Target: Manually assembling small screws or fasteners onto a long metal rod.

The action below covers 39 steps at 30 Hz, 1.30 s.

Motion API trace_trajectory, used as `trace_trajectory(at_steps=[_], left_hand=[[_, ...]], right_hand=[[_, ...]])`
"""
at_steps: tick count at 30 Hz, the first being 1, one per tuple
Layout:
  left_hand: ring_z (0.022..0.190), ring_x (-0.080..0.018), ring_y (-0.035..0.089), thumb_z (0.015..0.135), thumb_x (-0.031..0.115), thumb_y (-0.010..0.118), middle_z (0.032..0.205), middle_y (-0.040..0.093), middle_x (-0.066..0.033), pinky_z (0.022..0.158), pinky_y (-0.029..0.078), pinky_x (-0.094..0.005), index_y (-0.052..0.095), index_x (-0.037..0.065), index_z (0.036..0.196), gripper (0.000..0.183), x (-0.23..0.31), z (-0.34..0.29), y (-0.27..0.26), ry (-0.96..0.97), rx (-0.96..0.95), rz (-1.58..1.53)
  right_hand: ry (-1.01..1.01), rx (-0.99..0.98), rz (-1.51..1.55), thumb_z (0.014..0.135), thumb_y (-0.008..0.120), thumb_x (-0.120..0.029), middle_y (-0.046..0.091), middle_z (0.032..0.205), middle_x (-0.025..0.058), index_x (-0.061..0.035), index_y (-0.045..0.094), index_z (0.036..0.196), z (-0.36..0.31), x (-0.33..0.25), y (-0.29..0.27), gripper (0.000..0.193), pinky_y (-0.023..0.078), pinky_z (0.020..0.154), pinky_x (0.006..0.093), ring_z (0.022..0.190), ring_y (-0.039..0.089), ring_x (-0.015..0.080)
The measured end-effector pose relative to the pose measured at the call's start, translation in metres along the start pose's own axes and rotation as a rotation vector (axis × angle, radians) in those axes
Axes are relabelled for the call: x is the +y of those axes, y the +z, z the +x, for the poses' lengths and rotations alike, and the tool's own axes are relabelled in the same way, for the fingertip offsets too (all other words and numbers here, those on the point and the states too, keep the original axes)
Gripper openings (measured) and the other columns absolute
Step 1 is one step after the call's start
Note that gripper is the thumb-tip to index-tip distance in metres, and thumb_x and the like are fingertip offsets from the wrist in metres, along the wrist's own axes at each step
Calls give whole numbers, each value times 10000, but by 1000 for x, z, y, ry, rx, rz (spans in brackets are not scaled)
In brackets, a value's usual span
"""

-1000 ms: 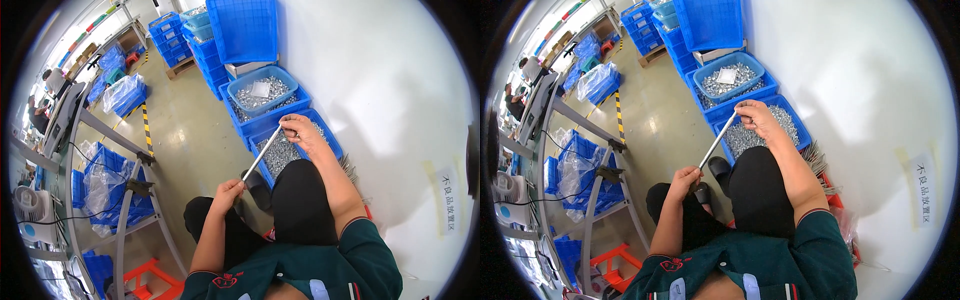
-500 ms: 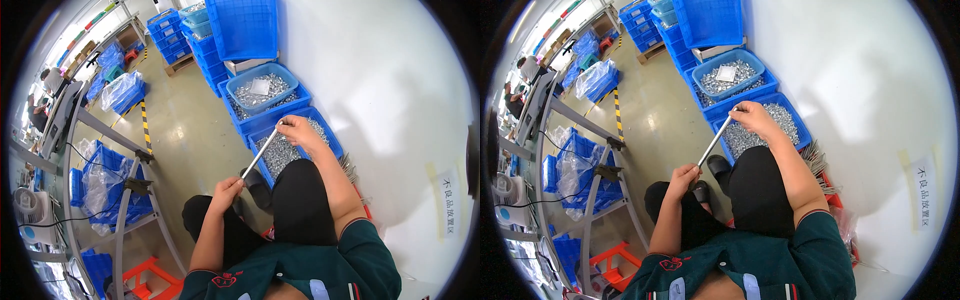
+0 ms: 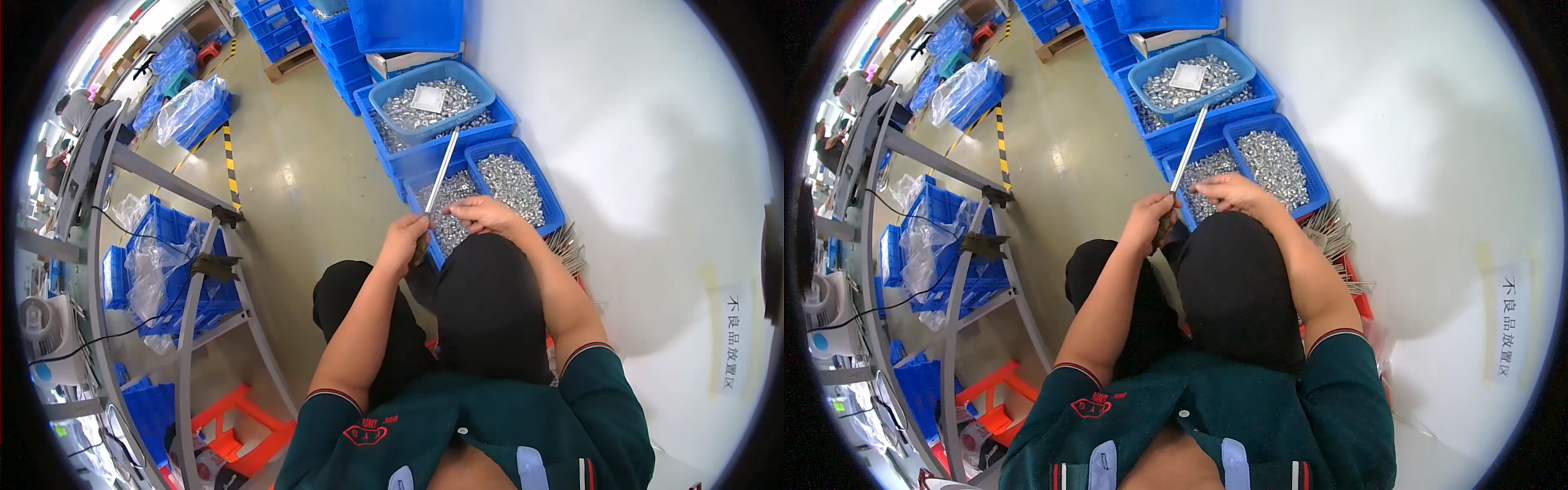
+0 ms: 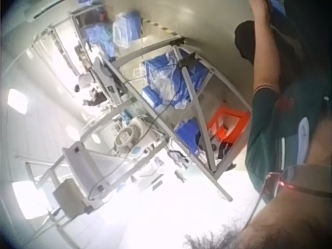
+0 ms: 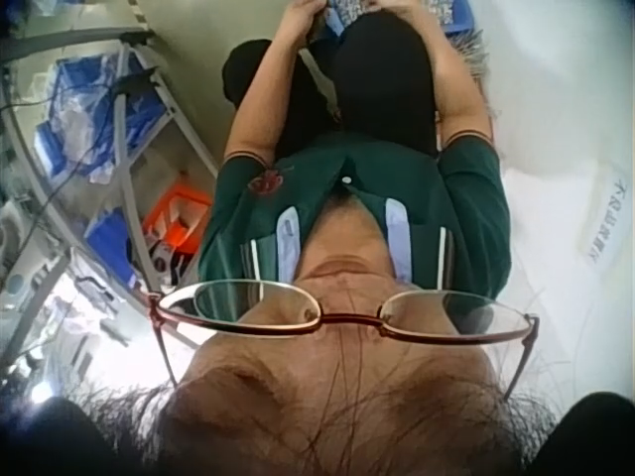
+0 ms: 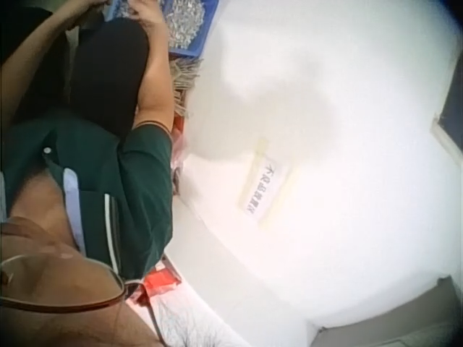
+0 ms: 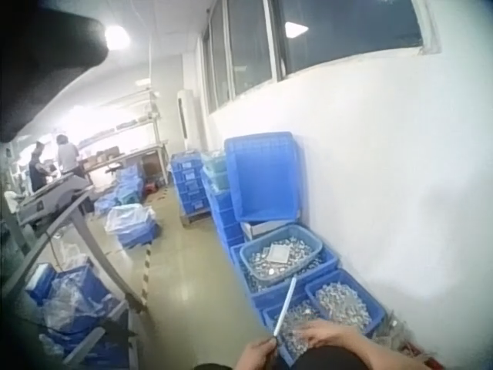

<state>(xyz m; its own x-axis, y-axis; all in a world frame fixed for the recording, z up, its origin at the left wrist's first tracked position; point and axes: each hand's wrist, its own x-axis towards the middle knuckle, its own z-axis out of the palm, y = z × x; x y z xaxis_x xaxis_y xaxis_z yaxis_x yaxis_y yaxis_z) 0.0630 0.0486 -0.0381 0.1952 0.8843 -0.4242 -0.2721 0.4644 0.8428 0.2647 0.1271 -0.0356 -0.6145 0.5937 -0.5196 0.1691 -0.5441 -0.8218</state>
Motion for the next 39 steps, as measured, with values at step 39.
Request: trace_trajectory(at_steps=[39], left_hand=[[419, -106, 395, 897, 237, 475, 627, 491, -22, 363, 310, -241, 534, 35, 875, 211, 5, -15, -15, -218, -17, 11]], right_hand=[[88, 212, 933, 919, 447, -196, 579, 830, 118, 15, 534, 915, 82, 68, -63, 228, 557, 601, 308, 758, 608, 231]])
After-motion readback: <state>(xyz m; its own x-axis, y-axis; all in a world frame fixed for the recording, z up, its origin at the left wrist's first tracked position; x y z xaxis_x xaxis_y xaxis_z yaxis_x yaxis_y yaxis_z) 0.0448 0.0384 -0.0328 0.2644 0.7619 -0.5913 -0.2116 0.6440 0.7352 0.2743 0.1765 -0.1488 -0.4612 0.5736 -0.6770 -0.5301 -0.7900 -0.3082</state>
